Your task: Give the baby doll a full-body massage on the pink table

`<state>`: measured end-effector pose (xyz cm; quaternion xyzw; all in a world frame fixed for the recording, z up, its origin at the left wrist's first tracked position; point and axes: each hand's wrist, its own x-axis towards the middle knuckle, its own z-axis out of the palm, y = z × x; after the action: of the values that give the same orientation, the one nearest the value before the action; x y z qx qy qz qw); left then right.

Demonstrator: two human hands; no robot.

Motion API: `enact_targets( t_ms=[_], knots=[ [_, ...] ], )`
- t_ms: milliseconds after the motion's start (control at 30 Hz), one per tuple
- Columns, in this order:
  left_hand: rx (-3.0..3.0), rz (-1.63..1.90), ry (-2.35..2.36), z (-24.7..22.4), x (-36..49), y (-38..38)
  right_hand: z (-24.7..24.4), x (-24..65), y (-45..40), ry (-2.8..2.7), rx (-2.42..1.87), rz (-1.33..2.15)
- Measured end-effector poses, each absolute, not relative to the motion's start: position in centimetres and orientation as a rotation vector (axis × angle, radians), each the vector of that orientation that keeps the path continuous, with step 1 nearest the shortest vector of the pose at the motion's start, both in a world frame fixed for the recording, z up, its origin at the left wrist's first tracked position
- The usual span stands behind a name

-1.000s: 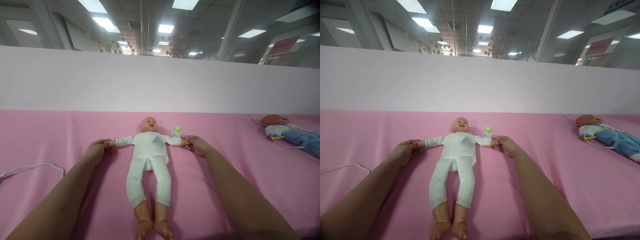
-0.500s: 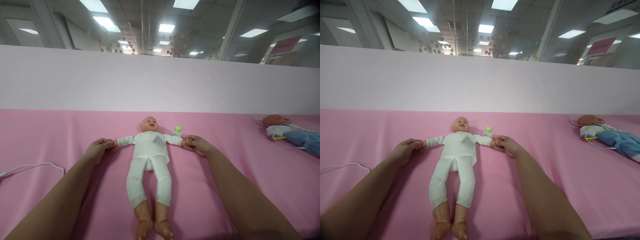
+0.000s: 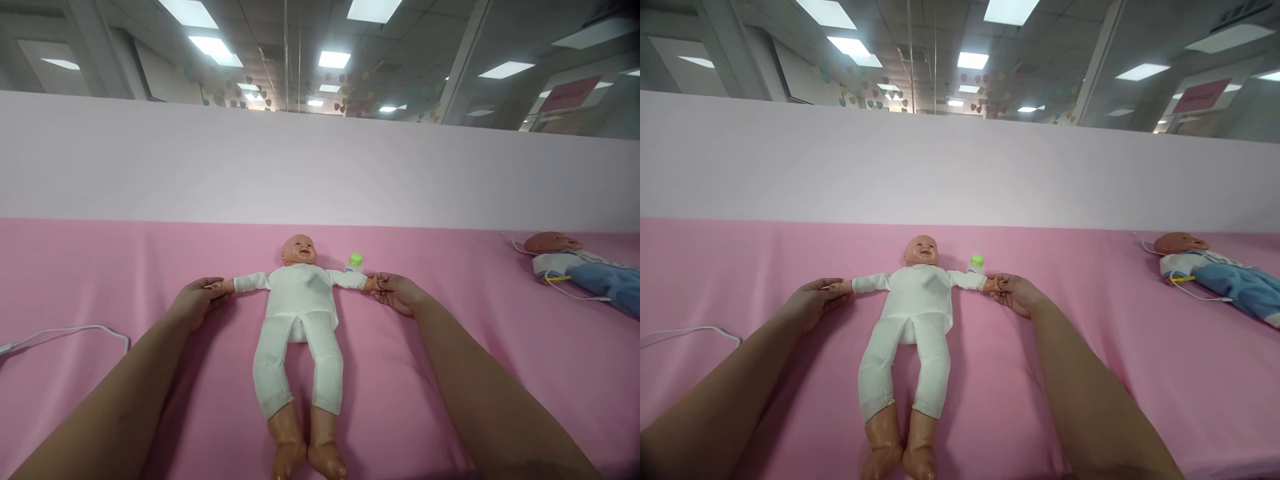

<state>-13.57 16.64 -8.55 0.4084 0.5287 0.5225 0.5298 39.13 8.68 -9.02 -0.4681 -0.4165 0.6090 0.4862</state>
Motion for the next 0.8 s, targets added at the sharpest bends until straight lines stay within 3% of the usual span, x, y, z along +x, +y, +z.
enact_targets(
  t_ms=[200, 467, 800],
  knots=[
    [1.207, 1.122, 1.322, -8.4, -14.0, 16.4, -9.1, 39.4, 8.3, -1.079, -1.131, 1.513],
    [1.146, 1.191, 1.412, -9.4, -14.3, 17.2, -9.2, 38.1, 8.9, -1.014, -1.278, 1.301],
    [1.008, 1.215, 1.151, -7.4, -13.1, 16.3, -8.1, 37.5, 8.9, -0.845, -1.267, 1.277]
  ],
)
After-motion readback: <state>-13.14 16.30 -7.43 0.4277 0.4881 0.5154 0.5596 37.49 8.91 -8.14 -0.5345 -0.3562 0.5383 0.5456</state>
